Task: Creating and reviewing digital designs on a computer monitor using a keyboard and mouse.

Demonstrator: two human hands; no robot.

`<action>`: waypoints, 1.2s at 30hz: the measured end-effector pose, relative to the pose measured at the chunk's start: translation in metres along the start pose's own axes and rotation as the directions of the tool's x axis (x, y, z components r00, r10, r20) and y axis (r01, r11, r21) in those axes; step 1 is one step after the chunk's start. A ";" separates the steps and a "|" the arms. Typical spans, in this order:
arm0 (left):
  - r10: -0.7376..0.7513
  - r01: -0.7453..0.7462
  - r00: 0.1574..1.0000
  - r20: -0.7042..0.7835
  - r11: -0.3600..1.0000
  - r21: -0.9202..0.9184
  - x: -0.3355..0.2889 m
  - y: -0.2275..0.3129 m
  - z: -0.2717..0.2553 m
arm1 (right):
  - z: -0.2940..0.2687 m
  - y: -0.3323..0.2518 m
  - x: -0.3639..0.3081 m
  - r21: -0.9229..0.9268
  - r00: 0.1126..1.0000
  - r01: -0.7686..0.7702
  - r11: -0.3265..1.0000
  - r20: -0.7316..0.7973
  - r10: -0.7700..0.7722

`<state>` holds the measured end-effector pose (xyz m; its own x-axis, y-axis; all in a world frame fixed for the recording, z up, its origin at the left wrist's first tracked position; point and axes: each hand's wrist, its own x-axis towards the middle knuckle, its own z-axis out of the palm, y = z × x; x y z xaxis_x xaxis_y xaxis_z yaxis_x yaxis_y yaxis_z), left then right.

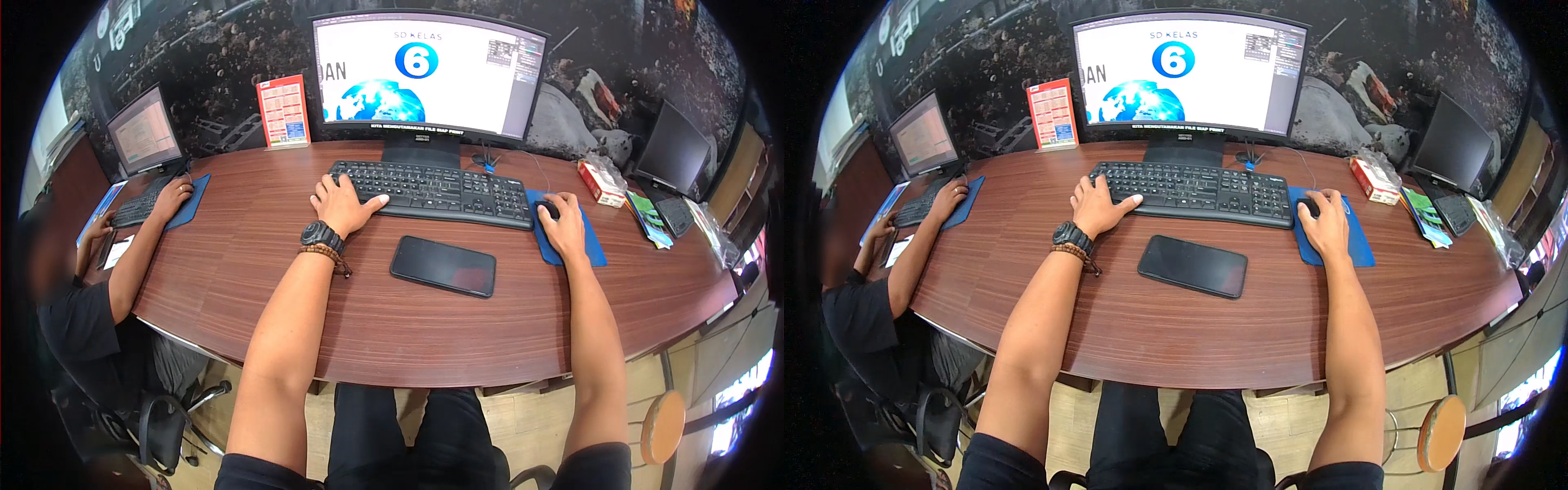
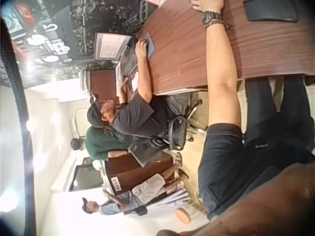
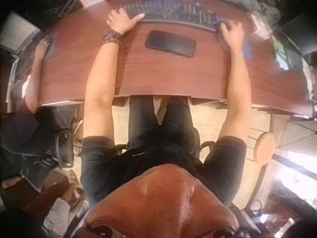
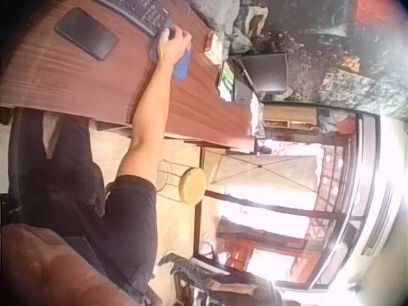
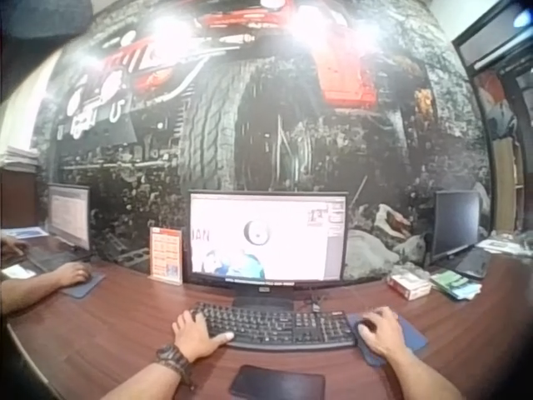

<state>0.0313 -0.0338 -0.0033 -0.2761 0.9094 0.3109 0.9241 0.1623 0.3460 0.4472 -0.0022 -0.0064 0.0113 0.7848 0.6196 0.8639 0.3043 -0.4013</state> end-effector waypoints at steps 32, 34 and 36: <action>-0.109 0.108 0.986 -0.129 0.994 -0.011 0.012 -0.005 0.004 | 0.008 0.007 -0.002 0.052 0.995 0.011 0.999 0.096 -0.016; -0.107 0.106 0.990 -0.096 0.994 -0.008 0.011 -0.007 0.002 | 0.007 0.008 -0.002 0.052 0.995 0.007 0.999 0.098 -0.012; -0.105 0.105 0.992 -0.065 0.995 -0.003 0.011 -0.007 0.000 | 0.007 0.007 -0.002 0.052 0.995 0.008 0.999 0.096 -0.013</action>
<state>0.0218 -0.0251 -0.0027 -0.3879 0.8606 0.3300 0.8893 0.2555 0.3793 0.4499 0.0020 -0.0157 -0.0486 0.8292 0.5569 0.8369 0.3381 -0.4304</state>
